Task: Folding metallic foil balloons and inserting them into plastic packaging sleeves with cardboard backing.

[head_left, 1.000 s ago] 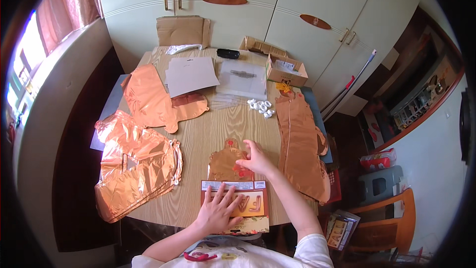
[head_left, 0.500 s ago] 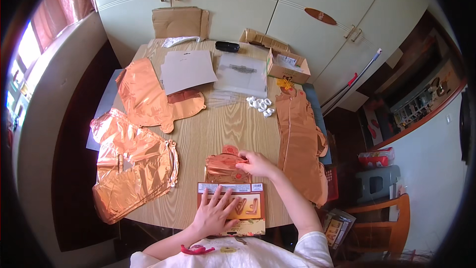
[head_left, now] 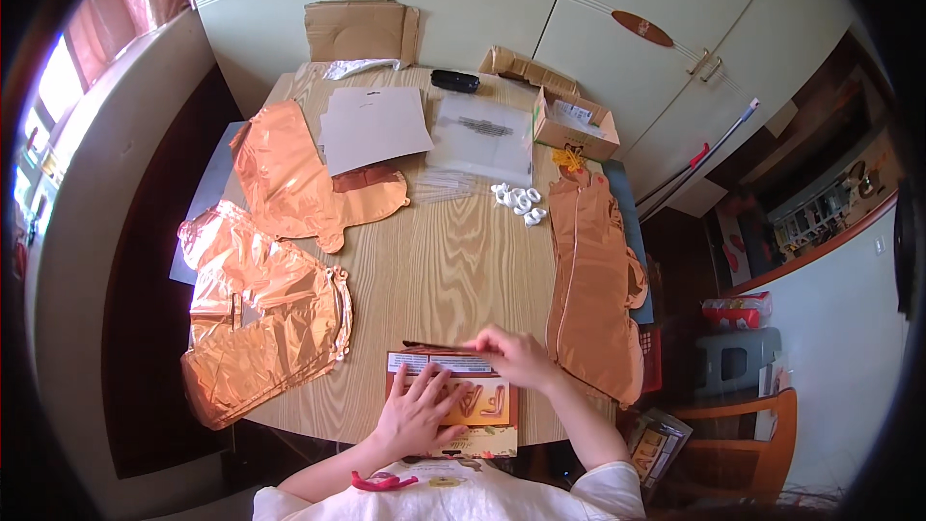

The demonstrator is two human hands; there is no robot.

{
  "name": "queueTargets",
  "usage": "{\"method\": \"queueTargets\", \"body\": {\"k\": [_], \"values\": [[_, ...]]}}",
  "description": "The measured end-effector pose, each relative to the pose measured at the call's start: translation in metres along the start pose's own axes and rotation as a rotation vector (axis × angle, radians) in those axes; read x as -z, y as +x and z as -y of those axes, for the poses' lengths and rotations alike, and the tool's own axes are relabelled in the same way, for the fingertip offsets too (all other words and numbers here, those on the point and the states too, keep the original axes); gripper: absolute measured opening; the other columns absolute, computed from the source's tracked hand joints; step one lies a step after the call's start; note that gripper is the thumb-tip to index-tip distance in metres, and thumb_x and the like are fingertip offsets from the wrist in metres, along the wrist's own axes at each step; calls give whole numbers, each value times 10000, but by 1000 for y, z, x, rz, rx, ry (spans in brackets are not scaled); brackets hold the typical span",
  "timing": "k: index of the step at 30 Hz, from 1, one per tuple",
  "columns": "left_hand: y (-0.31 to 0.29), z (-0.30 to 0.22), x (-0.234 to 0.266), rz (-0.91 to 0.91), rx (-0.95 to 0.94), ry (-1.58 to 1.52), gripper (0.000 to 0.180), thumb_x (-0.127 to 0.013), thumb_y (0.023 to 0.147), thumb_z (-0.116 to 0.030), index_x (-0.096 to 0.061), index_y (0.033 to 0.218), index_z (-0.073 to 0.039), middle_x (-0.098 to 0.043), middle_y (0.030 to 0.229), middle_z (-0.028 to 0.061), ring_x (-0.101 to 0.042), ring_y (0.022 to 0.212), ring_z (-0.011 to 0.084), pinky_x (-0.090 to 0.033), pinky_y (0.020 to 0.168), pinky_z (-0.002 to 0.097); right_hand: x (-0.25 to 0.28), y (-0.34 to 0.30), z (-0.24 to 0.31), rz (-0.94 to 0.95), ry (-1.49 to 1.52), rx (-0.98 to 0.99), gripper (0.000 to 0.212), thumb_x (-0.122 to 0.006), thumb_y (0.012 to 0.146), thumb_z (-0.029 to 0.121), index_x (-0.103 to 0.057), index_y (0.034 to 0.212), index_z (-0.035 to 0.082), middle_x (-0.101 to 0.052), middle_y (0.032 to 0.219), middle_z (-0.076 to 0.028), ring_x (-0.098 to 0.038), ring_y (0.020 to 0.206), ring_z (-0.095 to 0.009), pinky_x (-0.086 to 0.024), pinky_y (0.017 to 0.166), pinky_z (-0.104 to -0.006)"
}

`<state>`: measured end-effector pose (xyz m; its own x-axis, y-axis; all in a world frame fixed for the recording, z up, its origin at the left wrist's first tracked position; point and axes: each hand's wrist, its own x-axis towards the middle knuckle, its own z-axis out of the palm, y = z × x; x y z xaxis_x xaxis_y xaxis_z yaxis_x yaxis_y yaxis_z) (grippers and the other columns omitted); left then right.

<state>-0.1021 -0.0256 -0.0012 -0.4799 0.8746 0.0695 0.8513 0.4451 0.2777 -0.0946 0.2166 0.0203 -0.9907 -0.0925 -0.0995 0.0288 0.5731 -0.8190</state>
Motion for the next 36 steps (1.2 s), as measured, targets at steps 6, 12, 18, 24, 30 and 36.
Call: {"method": "queueTargets", "body": {"k": [6,12,18,24,30,36], "values": [[-3,3,-4,59,19,-27,606,-527,853,-656,-699,1168,-167,-717,893,103,-669,891,267,-269,1086,574,-42,-38,-13,-251,-184,421,242,-709,839,69,-623,1064,93,-729,1044,-76,-720,929,-233,-598,776,-342],[-2,5,-1,76,2,-88,593,-592,822,-632,-740,1026,-96,-717,807,92,-687,824,269,-279,1079,544,-66,-47,-30,-307,-239,400,267,-684,833,73,-647,1097,84,-722,1071,-93,-707,993,-241,-589,864,-363],[-5,15,-10,-317,-32,-203,290,-743,714,-318,-728,890,-88,-690,905,54,-643,941,259,-397,1014,472,-64,-47,-26,-247,-323,404,285,-604,881,89,-642,1163,76,-699,1145,-83,-691,1038,-225,-571,917,-356],[-8,49,32,-285,201,-391,157,-636,773,-123,-656,910,-51,-637,972,122,-611,899,292,-452,789,437,-63,-47,-25,-253,-363,388,182,-588,893,128,-639,1056,68,-713,1104,-78,-695,1033,-216,-570,911,-351],[49,55,27,2,52,-212,529,-558,926,-309,-493,1370,-27,-490,1432,138,-410,1367,324,-290,1131,491,-64,-51,-28,-213,-454,369,127,-607,863,147,-619,968,76,-722,1051,-94,-700,1016,-234,-571,868,-351],[40,39,5,65,58,-105,600,-513,950,-404,-442,1443,-70,-443,1497,84,-377,1407,283,-217,1162,531,-60,-46,-23,-230,-447,421,140,-627,861,170,-631,970,82,-710,1084,-83,-679,1063,-215,-549,917,-351]]}}
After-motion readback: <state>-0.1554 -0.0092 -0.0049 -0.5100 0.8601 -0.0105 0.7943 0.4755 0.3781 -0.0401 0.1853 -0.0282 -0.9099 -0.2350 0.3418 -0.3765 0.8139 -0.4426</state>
